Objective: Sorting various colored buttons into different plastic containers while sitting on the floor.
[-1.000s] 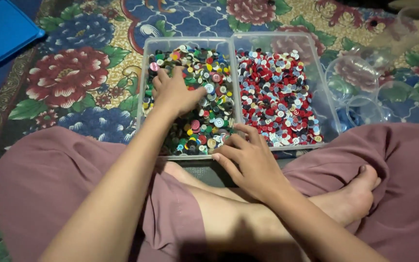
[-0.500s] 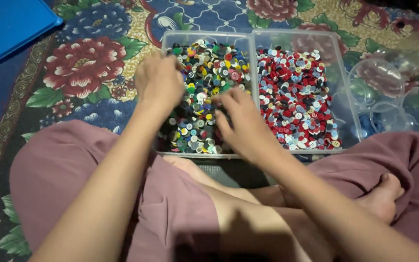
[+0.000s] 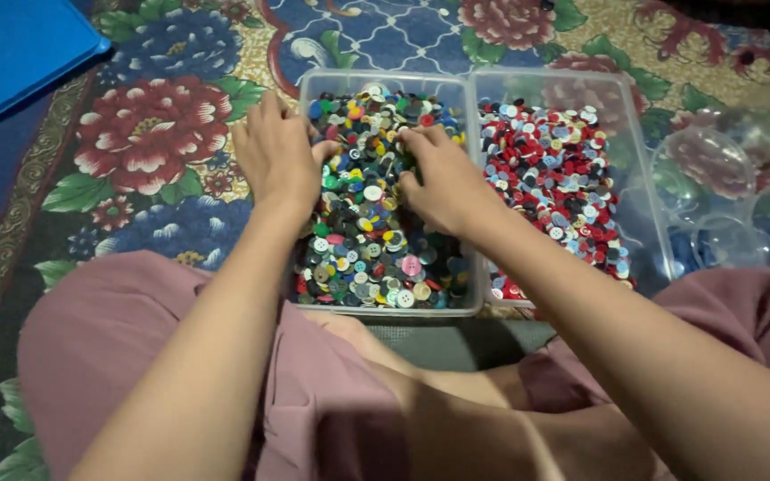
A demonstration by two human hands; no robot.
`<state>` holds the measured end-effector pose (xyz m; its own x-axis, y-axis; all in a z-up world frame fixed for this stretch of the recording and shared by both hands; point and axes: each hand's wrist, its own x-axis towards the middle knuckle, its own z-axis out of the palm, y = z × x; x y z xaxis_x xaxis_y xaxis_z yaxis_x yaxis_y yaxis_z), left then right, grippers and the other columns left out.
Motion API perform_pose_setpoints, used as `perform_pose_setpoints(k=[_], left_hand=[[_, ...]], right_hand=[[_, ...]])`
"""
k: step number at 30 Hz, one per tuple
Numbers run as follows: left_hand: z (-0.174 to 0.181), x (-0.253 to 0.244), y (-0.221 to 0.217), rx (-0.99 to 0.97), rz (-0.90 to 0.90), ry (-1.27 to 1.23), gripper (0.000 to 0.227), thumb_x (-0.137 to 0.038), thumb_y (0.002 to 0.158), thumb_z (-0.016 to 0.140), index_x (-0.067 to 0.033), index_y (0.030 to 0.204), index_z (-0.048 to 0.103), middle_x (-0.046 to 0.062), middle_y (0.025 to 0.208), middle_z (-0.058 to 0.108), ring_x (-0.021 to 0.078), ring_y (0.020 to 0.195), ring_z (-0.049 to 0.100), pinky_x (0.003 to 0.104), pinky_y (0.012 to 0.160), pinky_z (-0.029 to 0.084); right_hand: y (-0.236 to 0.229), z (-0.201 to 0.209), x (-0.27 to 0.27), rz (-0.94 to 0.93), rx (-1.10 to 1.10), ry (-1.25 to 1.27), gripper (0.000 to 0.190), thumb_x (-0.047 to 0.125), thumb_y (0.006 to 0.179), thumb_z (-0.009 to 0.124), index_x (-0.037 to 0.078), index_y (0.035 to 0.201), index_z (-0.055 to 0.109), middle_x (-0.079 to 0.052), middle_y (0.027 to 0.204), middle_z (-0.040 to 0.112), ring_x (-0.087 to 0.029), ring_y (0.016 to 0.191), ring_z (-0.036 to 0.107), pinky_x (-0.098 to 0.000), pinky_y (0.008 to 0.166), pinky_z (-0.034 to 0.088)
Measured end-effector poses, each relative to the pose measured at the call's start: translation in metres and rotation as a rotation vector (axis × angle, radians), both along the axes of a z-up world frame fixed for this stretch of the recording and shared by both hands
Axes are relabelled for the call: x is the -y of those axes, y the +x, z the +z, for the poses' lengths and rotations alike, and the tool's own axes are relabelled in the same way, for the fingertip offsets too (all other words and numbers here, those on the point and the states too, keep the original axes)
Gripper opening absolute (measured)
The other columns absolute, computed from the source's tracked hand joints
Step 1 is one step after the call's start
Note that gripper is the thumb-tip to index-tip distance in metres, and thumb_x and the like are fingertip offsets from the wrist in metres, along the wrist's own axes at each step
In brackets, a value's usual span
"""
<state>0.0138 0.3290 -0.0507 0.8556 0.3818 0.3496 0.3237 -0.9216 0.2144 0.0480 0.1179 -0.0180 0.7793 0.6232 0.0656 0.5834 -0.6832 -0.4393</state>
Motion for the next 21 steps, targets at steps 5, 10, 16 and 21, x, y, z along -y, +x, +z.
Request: perform_pose_setpoints(k=[5, 10, 16, 21], left_hand=[[0.005, -0.006, -0.024, 0.082, 0.001, -0.182, 0.044, -0.059, 0.069, 0.090, -0.0190, 0.071, 0.073, 0.006, 0.102, 0.053, 0.0336, 0.108, 0.054, 0.046, 0.095, 0.039], [0.003, -0.016, -0.018, 0.133, 0.057, -0.220, 0.041, -0.059, 0.077, 0.087, -0.0213, 0.072, 0.074, 0.005, 0.103, 0.054, 0.0332, 0.105, 0.057, 0.048, 0.093, 0.041], [0.029, -0.017, 0.007, -0.002, 0.014, -0.485, 0.031, -0.037, 0.112, 0.031, -0.0129, 0.119, 0.049, 0.023, 0.098, 0.072, 0.0473, 0.105, 0.070, 0.061, 0.085, 0.052], [-0.029, -0.044, 0.064, -0.250, -0.039, 0.018, 0.021, -0.031, 0.086, 0.075, -0.0302, 0.107, 0.074, 0.003, 0.092, 0.073, 0.0344, 0.093, 0.074, 0.055, 0.076, 0.055]], right_hand=[[0.010, 0.004, 0.008, 0.028, -0.109, -0.087, 0.038, 0.026, 0.093, 0.061, 0.010, 0.127, 0.068, -0.020, 0.124, 0.063, -0.050, 0.114, 0.064, -0.0581, 0.098, 0.052], [-0.004, 0.047, 0.009, 0.020, -0.401, -0.180, 0.032, 0.025, 0.092, 0.060, 0.015, 0.117, 0.078, -0.016, 0.116, 0.076, -0.042, 0.117, 0.068, -0.0535, 0.103, 0.051], [0.034, 0.032, 0.002, -0.135, -0.305, 0.006, 0.036, 0.027, 0.093, 0.060, 0.021, 0.124, 0.076, -0.013, 0.118, 0.075, -0.040, 0.117, 0.067, -0.0530, 0.098, 0.051], [0.076, -0.014, -0.002, -0.131, -0.249, -0.048, 0.070, 0.040, 0.085, 0.068, 0.021, 0.150, 0.052, -0.006, 0.156, 0.047, -0.035, 0.140, 0.049, -0.0520, 0.117, 0.039]])
